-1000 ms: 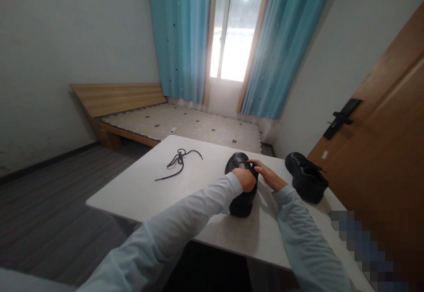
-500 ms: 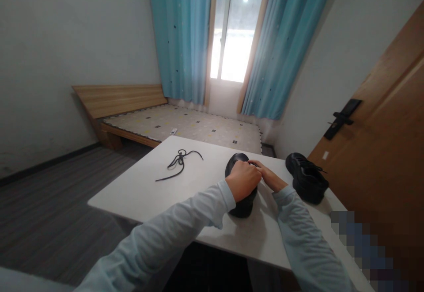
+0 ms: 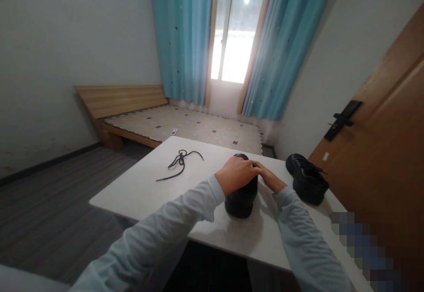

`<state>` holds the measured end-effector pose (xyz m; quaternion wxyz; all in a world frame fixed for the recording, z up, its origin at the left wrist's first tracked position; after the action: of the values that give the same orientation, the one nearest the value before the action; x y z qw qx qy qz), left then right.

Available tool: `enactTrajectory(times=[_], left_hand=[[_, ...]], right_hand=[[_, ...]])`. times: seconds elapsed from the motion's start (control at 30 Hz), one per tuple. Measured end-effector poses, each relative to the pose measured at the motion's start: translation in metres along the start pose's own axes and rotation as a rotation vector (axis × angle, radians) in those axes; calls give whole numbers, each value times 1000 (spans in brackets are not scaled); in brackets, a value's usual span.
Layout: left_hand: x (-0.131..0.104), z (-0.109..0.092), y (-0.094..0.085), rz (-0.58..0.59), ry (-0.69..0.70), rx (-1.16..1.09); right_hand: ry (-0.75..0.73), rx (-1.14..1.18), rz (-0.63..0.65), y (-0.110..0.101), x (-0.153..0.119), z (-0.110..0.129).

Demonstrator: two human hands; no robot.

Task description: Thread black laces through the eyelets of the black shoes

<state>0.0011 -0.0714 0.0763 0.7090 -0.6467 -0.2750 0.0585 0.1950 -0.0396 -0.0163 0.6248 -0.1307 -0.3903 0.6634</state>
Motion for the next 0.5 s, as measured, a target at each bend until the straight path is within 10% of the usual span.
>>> enactTrajectory(times=[0.5], left_hand=[[-22, 2, -14, -33, -39, -80]], right_hand=[[50, 51, 3, -2, -3, 11]])
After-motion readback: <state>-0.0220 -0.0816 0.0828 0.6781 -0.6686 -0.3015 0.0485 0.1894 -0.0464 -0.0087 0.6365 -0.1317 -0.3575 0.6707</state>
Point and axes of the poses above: each hand's wrist, its own x-axis towards the middle knuckle, its own y-axis out of the palm, z = x × y, the point moved 1 cm from there along x, towards the middle knuckle, and after that the axes turned 10 degrees about -x, right-handed, at the moved point
